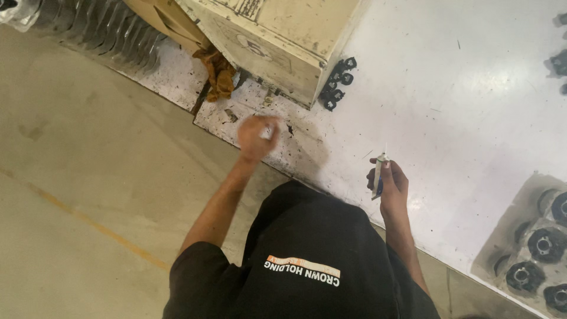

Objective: The person works at a workshop bench with trays of motor rotor assemblies. They pick up rotors one at a time and use a small pointed tool to work on each rotor, then open a tube and apply adhesive from the tube onto components, placing treated rotors back into the trays.

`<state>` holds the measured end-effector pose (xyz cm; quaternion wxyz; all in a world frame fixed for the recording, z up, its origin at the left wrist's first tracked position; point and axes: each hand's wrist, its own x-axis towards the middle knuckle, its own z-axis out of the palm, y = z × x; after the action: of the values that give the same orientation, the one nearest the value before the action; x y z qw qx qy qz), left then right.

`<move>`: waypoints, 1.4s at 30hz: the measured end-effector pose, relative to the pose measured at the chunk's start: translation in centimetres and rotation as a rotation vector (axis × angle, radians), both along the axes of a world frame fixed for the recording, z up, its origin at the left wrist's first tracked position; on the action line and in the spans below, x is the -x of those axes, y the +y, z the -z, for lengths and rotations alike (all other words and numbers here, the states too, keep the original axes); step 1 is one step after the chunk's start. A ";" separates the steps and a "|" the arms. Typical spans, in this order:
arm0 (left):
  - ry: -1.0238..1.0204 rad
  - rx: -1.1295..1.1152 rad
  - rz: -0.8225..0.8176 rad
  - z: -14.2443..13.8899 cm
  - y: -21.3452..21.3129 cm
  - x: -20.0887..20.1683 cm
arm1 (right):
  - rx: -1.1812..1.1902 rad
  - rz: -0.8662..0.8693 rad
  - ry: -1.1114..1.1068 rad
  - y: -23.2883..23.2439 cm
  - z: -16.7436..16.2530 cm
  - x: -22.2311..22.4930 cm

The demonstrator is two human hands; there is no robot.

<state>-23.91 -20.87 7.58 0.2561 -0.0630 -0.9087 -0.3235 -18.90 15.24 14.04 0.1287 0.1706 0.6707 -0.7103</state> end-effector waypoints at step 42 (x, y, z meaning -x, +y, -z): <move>-0.995 0.548 -0.146 -2.0 -12.5 11.2 | -0.007 -0.118 -0.011 -12.8 0.6 1.9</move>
<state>-35.11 -33.35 9.61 -0.2067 0.0958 -0.9725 -0.0484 -20.78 2.48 13.48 0.1734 0.1350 0.6813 -0.6983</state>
